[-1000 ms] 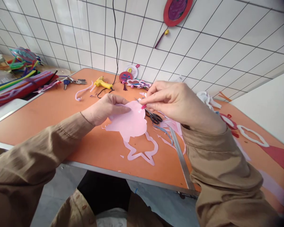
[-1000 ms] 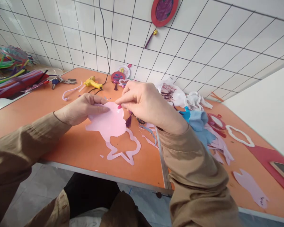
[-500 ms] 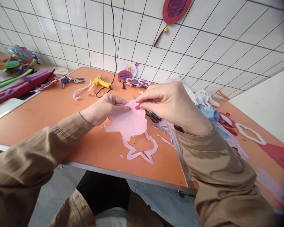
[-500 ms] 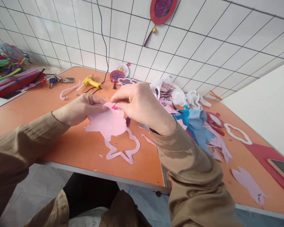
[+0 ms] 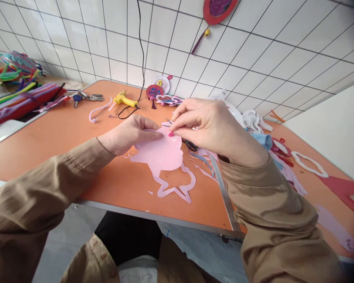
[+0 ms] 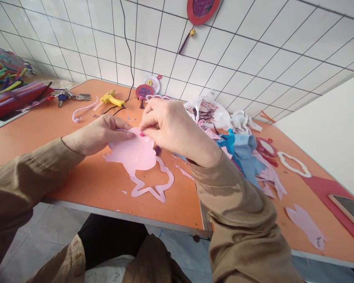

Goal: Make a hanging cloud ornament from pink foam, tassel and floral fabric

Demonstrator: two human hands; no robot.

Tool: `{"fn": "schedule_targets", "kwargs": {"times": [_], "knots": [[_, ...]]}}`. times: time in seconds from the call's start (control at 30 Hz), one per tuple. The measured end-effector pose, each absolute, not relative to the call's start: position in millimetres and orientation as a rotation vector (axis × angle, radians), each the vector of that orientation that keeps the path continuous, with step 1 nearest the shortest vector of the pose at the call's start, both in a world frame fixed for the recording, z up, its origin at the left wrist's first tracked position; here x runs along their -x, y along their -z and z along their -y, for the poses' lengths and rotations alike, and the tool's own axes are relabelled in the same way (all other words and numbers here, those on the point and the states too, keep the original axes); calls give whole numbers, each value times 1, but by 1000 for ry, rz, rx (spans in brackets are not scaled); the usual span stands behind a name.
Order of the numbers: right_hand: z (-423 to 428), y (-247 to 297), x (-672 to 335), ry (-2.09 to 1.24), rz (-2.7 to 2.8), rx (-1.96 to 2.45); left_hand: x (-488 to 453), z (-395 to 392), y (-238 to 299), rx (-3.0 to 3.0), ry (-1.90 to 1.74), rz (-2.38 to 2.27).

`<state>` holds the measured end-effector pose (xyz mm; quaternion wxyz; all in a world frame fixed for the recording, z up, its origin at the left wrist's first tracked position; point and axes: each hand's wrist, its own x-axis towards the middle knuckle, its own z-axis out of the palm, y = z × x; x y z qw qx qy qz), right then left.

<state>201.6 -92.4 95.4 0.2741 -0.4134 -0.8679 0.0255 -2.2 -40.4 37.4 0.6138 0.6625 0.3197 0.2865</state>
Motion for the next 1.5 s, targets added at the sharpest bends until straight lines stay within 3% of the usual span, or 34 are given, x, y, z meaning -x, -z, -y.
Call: {"fn": "schedule_targets", "kwargs": {"times": [1.5], "knots": [[91, -89, -201, -72, 2341, 1069, 0, 42, -37, -1434, -630, -678]]}}
